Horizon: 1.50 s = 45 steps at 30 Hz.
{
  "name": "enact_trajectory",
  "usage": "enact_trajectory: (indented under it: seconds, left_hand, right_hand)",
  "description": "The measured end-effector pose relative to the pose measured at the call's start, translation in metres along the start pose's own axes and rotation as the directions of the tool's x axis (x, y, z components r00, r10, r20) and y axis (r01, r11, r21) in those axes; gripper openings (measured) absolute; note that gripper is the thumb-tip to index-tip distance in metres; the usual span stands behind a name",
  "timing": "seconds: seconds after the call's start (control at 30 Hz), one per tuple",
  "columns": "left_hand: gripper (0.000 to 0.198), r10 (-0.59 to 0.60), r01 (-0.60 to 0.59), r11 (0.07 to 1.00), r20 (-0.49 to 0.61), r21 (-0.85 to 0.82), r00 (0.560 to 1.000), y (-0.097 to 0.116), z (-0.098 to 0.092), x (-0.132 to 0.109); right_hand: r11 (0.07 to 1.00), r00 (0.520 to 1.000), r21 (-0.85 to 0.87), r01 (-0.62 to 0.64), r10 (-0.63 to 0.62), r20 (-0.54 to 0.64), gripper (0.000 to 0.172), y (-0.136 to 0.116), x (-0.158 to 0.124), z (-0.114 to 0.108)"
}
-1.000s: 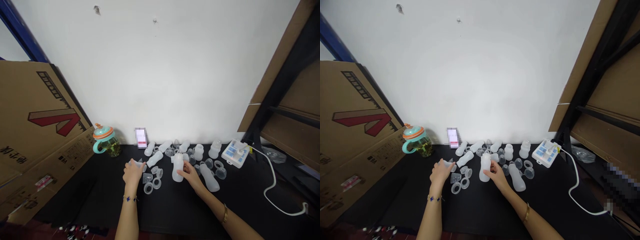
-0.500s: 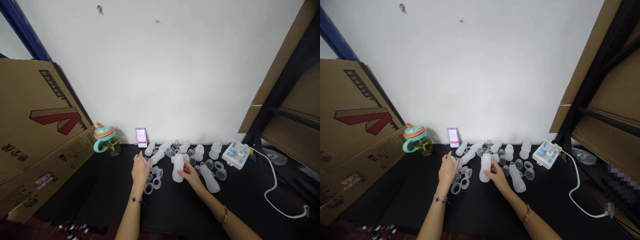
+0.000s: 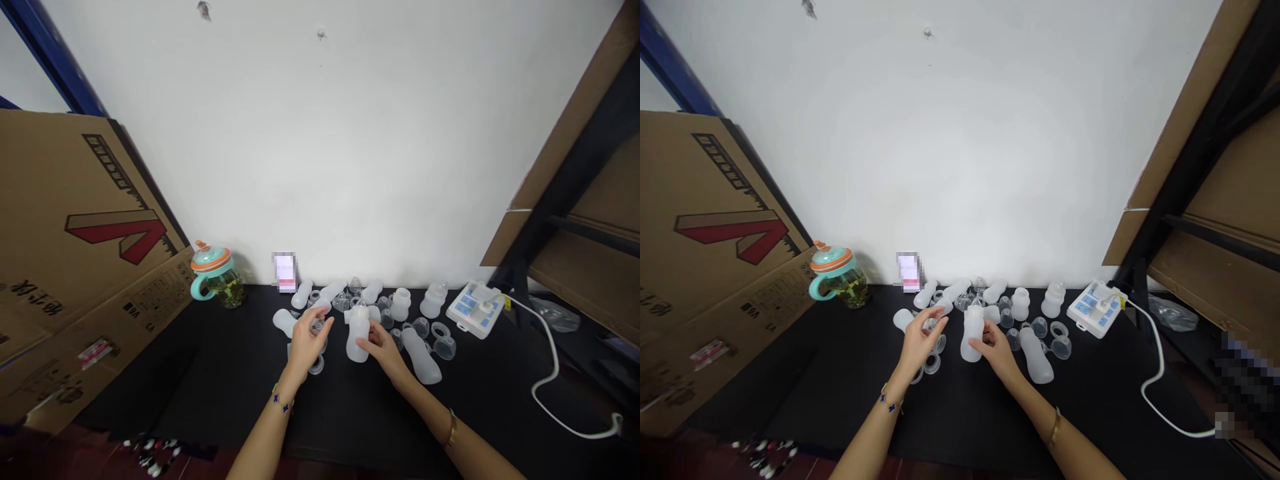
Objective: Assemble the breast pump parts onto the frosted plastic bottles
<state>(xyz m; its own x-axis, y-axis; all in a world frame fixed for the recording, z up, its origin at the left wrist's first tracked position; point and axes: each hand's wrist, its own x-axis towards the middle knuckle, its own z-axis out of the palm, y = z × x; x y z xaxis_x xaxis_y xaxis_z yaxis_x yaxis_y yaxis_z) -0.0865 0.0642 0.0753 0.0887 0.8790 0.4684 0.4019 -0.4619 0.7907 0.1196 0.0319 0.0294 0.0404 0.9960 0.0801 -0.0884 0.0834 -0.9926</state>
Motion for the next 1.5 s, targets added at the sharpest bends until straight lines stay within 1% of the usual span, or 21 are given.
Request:
enact_trajectory:
  seconds: [0.1, 0.17, 0.2, 0.3, 0.4, 0.53, 0.6, 0.63, 0.7, 0.77, 0.83, 0.93, 1.1, 1.2, 1.37, 1.5]
  left_hand:
    - [0.023, 0.056, -0.054, 0.998, 0.140, -0.020, 0.989, 0.003, 0.016, -0.008]
    - [0.034, 0.125, -0.127, 0.992, 0.236, -0.007, 0.964, 0.003, 0.024, -0.013]
    - [0.039, 0.143, -0.148, 0.989, 0.262, -0.002, 0.954, 0.002, 0.027, -0.015]
    - [0.047, 0.134, -0.134, 0.991, 0.293, -0.021, 0.947, -0.001, 0.031, -0.017]
    - [0.047, 0.119, -0.116, 0.993, 0.311, -0.029, 0.943, -0.004, 0.032, -0.015]
    - [0.045, 0.124, -0.136, 0.991, 0.329, 0.015, 0.936, -0.007, 0.033, -0.014]
    - [0.042, 0.135, -0.163, 0.985, 0.313, 0.064, 0.940, -0.008, 0.033, -0.015]
    - [0.039, 0.141, -0.179, 0.978, 0.288, 0.109, 0.947, -0.009, 0.033, -0.015]
    - [0.031, 0.145, -0.195, 0.951, 0.210, 0.240, 0.967, -0.010, 0.032, -0.014]
    - [0.024, 0.133, -0.175, 0.913, 0.136, 0.369, 0.982, -0.013, 0.030, -0.013]
    - [0.024, 0.112, -0.154, 0.887, 0.122, 0.436, 0.986, -0.017, 0.028, -0.011]
    - [0.028, 0.061, -0.122, 0.872, 0.144, 0.474, 0.988, -0.024, 0.027, -0.009]
    - [0.029, 0.027, -0.114, 0.885, 0.195, 0.451, 0.980, -0.030, 0.030, -0.013]
    - [0.030, 0.012, -0.096, 0.903, 0.198, 0.418, 0.980, -0.030, 0.032, -0.015]
    - [0.033, -0.007, -0.036, 0.947, 0.132, 0.319, 0.991, -0.026, 0.031, -0.012]
    - [0.034, -0.068, 0.062, 0.987, 0.037, 0.147, 0.997, -0.020, 0.027, -0.006]
  right_hand:
    - [1.000, 1.000, 0.004, 0.007, -0.007, -0.001, 0.042, 0.000, 0.000, 0.000]
    - [1.000, 1.000, 0.006, 0.019, -0.019, -0.004, 0.041, 0.000, 0.001, 0.000]
    - [1.000, 1.000, 0.008, 0.026, -0.026, -0.009, 0.041, 0.000, 0.001, -0.001]
    - [0.999, 0.999, 0.023, 0.042, -0.042, -0.026, 0.039, -0.002, 0.000, -0.001]
    - [0.999, 0.999, 0.027, 0.043, -0.042, -0.031, 0.036, -0.005, -0.001, -0.001]
    - [0.999, 0.999, 0.020, 0.038, -0.037, -0.039, 0.033, -0.007, -0.002, 0.000]
    - [0.999, 0.998, 0.023, 0.036, -0.035, -0.048, 0.034, -0.007, -0.001, 0.001]
    - [0.999, 0.998, 0.024, 0.034, -0.033, -0.055, 0.034, -0.007, -0.001, 0.001]
    - [0.999, 0.997, 0.021, 0.029, -0.027, -0.071, 0.034, -0.007, -0.001, 0.001]
    - [1.000, 0.997, 0.019, 0.023, -0.022, -0.080, 0.036, -0.007, -0.001, 0.001]
    - [1.000, 0.997, 0.019, 0.020, -0.019, -0.078, 0.037, -0.008, -0.002, 0.001]
    - [1.000, 0.997, 0.002, 0.011, -0.011, -0.074, 0.038, -0.009, -0.003, 0.001]
    - [1.000, 0.998, -0.012, 0.008, -0.009, -0.067, 0.039, -0.008, -0.002, 0.000]
    - [1.000, 0.998, -0.013, 0.009, -0.010, -0.063, 0.039, -0.008, -0.002, 0.000]
    - [1.000, 0.999, -0.004, 0.007, -0.007, -0.048, 0.036, -0.012, -0.005, 0.001]
    - [1.000, 0.999, -0.003, -0.002, 0.002, -0.036, 0.036, -0.011, -0.005, 0.001]
